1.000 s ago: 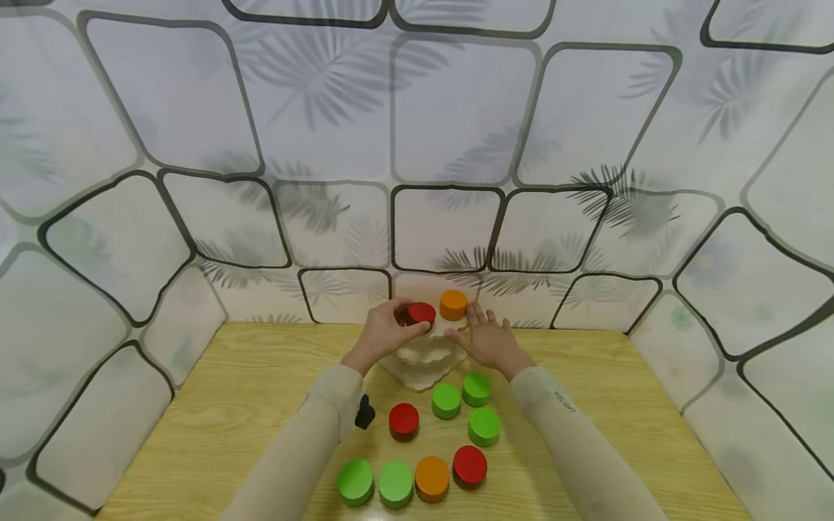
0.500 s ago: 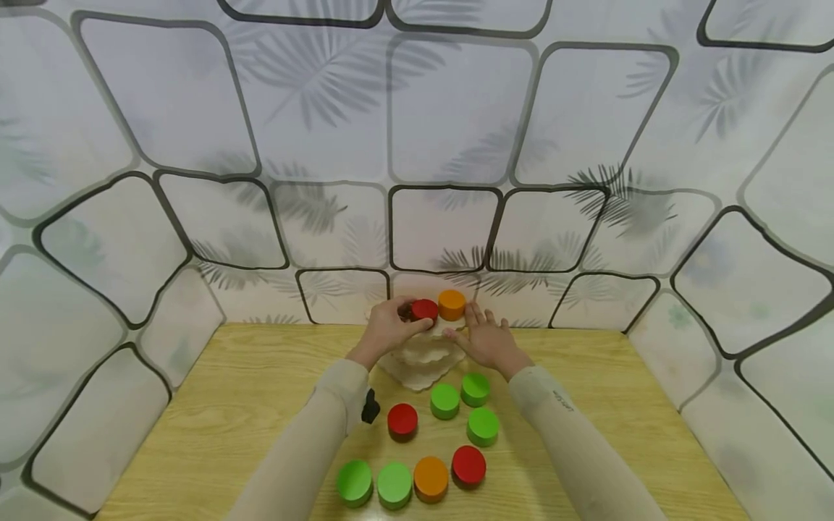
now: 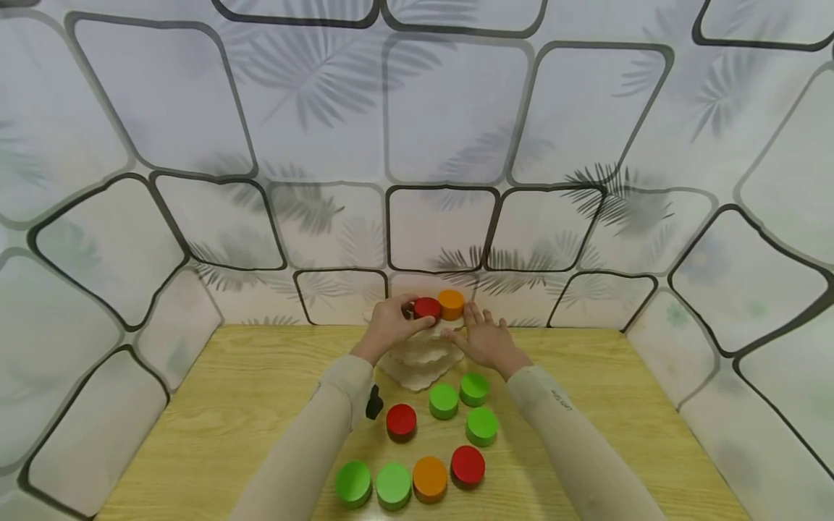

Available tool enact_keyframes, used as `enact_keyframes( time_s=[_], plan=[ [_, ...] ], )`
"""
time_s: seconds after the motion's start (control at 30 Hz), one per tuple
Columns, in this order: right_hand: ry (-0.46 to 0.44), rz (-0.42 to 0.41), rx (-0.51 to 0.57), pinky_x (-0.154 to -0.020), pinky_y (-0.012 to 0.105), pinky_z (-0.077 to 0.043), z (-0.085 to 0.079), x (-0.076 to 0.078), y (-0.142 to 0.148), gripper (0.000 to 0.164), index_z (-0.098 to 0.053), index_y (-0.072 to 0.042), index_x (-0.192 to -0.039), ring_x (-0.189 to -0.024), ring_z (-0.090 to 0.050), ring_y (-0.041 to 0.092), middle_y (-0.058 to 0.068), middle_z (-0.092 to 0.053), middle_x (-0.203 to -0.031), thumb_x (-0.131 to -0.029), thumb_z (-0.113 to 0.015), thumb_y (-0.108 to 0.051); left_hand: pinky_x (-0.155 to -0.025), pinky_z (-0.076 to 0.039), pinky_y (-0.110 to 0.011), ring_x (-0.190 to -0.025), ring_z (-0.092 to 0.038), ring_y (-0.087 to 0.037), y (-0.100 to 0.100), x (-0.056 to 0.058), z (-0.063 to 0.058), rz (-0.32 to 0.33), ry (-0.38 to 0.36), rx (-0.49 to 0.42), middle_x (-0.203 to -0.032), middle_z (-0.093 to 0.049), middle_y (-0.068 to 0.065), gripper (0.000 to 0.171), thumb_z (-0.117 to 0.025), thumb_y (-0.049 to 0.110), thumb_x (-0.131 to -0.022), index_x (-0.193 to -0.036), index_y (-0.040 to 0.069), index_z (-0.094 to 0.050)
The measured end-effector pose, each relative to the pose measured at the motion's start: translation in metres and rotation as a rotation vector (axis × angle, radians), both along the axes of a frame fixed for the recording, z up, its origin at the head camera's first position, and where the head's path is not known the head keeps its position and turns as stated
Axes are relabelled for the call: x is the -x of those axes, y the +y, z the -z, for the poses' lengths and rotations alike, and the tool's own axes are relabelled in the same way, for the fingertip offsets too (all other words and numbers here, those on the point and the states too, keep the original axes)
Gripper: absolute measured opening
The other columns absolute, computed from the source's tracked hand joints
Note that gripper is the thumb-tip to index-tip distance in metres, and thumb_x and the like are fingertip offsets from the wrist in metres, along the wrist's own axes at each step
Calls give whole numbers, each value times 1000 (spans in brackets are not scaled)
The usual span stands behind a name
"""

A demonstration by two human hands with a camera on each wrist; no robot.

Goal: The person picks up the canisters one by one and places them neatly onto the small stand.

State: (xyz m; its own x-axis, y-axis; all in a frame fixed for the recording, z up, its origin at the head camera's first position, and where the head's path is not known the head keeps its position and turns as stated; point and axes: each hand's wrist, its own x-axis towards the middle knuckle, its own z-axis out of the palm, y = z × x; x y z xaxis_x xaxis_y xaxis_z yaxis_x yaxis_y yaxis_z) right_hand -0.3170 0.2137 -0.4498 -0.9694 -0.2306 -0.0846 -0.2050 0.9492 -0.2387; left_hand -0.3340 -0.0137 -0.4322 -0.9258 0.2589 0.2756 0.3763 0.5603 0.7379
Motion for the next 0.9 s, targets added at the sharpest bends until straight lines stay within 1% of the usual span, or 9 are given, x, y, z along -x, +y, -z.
enact_keyframes(
  time_s=[0.23, 0.57, 0.7, 0.9],
  plan=[
    [-1, -2, 12, -123, 76, -19, 1, 0, 0, 96, -14, 2, -167, -159, -19, 52, 21, -11, -176, -107, -33, -70, -72, -54, -29, -86, -67, -23, 1, 0, 1, -10, 19, 12, -102, -77, -13, 48, -85, 32, -90, -126, 3, -74],
    [-4, -1, 22, -123, 75, -19, 0, -1, -1, 96, -15, 3, -167, -159, -20, 52, 21, -11, -176, -107, -34, -70, -74, -54, -30, -89, -68, -23, 2, -1, 2, -22, -5, 21, -105, -78, -14, 51, -85, 33, -91, -130, 3, -72],
    [-1, -1, 23, -123, 75, -19, 0, -1, -1, 95, -15, 3, -167, -158, -21, 52, 21, -12, -176, -107, -34, -70, -74, -54, -31, -90, -68, -24, 2, -1, 2, -22, -3, 25, -106, -77, -14, 51, -84, 34, -92, -131, 4, -71],
    [-4, -2, 12, -123, 75, -20, -1, -2, -1, 95, -15, 3, -167, -158, -21, 52, 22, -12, -176, -108, -33, -69, -76, -55, -32, -91, -67, -24, 2, -1, 3, -19, -6, 10, -106, -77, -14, 51, -84, 33, -92, -132, 4, -71]
  ],
)
